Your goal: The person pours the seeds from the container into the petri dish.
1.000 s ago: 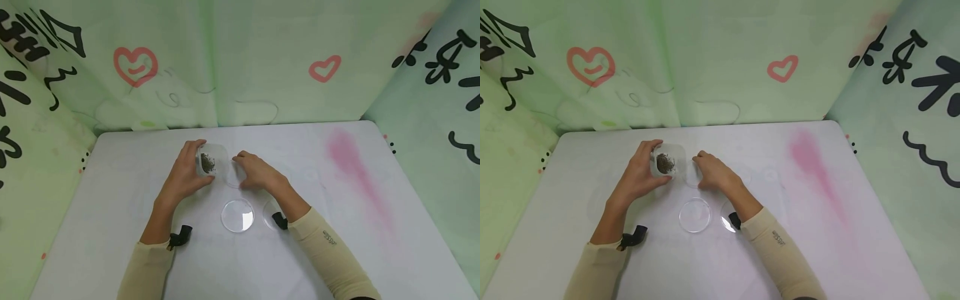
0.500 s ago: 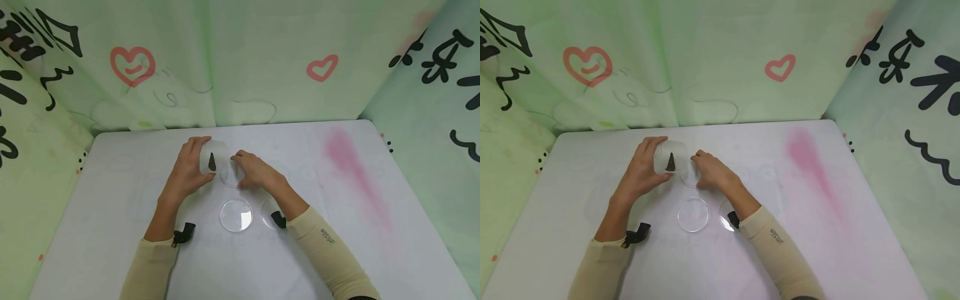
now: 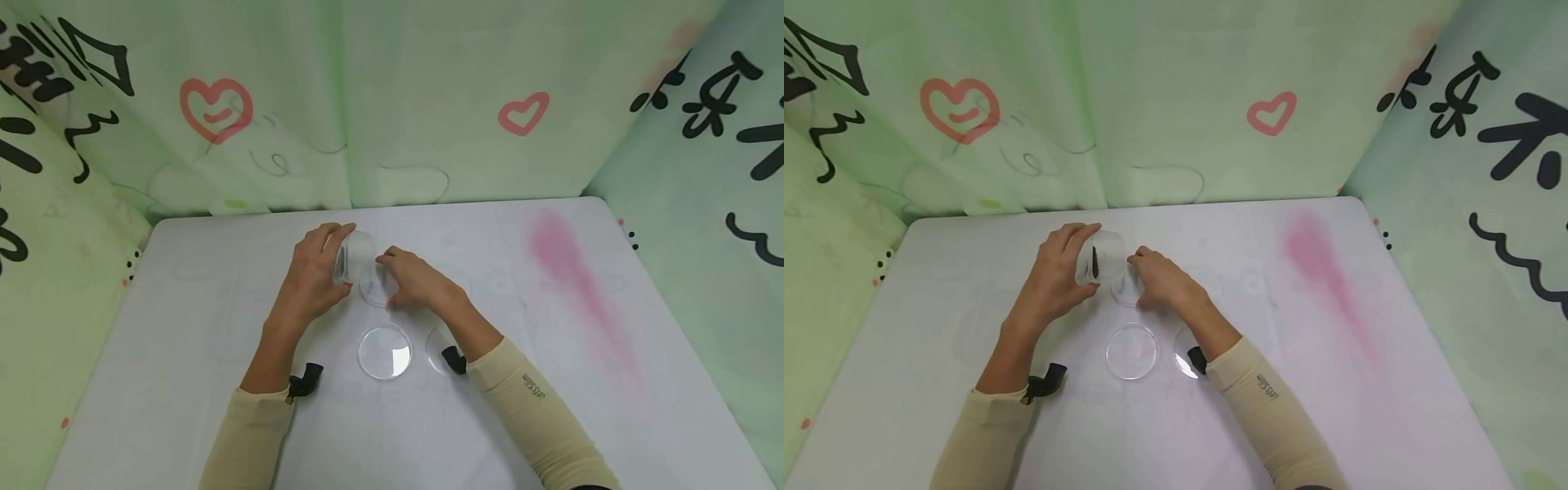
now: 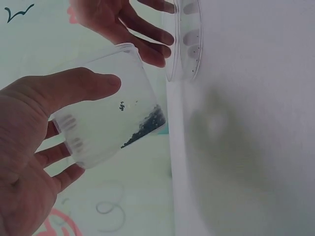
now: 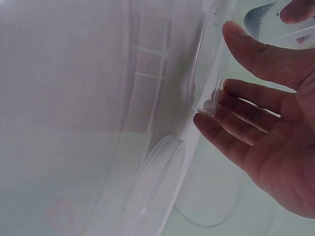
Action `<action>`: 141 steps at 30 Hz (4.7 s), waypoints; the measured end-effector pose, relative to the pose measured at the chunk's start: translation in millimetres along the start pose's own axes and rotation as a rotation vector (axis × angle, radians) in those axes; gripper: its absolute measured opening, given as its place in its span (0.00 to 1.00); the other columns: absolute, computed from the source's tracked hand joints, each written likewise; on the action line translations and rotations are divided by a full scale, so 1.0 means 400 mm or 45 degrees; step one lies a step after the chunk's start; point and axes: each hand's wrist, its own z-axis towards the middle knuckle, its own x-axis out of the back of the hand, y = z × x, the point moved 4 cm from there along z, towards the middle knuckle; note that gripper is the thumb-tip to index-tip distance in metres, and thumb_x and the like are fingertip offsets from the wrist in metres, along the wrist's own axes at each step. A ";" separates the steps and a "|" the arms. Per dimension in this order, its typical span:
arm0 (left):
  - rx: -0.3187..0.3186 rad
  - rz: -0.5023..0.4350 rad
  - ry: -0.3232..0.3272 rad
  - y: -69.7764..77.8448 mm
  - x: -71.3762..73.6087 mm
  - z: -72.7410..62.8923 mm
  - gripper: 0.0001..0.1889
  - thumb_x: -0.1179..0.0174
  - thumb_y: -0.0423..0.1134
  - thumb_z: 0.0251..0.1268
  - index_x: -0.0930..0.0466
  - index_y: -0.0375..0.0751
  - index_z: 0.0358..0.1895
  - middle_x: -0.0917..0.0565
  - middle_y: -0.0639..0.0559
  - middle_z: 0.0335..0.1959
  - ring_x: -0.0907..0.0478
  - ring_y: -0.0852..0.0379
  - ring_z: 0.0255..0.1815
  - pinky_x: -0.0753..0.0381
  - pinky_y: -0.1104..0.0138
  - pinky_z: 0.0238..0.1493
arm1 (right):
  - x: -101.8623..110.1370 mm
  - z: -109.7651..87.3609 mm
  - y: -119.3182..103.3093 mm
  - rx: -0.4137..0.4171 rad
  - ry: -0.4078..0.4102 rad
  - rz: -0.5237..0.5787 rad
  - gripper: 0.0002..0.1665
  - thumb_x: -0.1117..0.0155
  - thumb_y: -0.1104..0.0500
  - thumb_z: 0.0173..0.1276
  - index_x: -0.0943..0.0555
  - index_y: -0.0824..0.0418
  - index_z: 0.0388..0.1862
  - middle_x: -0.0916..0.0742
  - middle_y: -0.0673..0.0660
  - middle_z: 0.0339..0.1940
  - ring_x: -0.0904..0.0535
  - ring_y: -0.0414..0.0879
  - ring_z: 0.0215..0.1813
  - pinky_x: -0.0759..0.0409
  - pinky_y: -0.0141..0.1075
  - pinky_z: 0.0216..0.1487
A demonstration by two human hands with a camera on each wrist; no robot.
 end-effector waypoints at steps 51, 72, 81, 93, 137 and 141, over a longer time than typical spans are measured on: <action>-0.196 0.166 -0.043 0.058 -0.008 0.000 0.49 0.22 0.21 0.37 0.27 0.48 0.71 0.26 0.46 0.65 0.31 0.41 0.71 0.35 0.46 0.72 | 0.013 0.031 0.018 -0.026 -0.051 -0.003 0.48 0.13 0.56 0.50 0.25 0.66 0.68 0.20 0.61 0.65 0.24 0.59 0.68 0.25 0.48 0.71; -0.252 0.237 -0.034 0.071 -0.007 -0.002 0.46 0.23 0.21 0.36 0.25 0.48 0.67 0.24 0.46 0.64 0.29 0.43 0.69 0.34 0.47 0.70 | 0.018 0.038 0.017 -0.006 -0.039 0.037 0.51 0.11 0.57 0.45 0.24 0.67 0.69 0.19 0.62 0.62 0.22 0.58 0.65 0.24 0.47 0.70; -0.307 0.250 -0.006 0.079 -0.003 -0.003 0.44 0.27 0.17 0.38 0.23 0.49 0.65 0.23 0.46 0.63 0.28 0.43 0.68 0.33 0.48 0.70 | 0.023 0.037 0.015 -0.055 -0.059 0.069 0.52 0.11 0.58 0.45 0.25 0.68 0.69 0.19 0.63 0.64 0.23 0.60 0.67 0.24 0.48 0.70; -0.342 0.286 0.007 0.089 -0.001 -0.006 0.41 0.31 0.17 0.44 0.23 0.49 0.66 0.23 0.47 0.64 0.29 0.45 0.68 0.33 0.50 0.70 | 0.022 0.032 0.018 -0.080 -0.058 0.119 0.53 0.11 0.58 0.44 0.25 0.65 0.70 0.18 0.61 0.61 0.22 0.58 0.66 0.23 0.48 0.69; -0.396 0.369 0.062 0.097 -0.006 -0.005 0.35 0.34 0.17 0.58 0.23 0.50 0.67 0.24 0.47 0.64 0.29 0.46 0.69 0.34 0.52 0.72 | 0.010 0.029 0.009 -0.127 0.040 0.145 0.50 0.10 0.56 0.43 0.21 0.63 0.67 0.19 0.62 0.62 0.23 0.58 0.64 0.21 0.48 0.66; -0.406 0.377 0.070 0.097 -0.006 -0.005 0.35 0.34 0.17 0.57 0.23 0.50 0.67 0.24 0.47 0.65 0.30 0.46 0.69 0.34 0.51 0.72 | 0.009 0.029 0.009 -0.132 0.038 0.138 0.49 0.10 0.56 0.43 0.21 0.64 0.67 0.19 0.62 0.61 0.23 0.57 0.63 0.21 0.48 0.66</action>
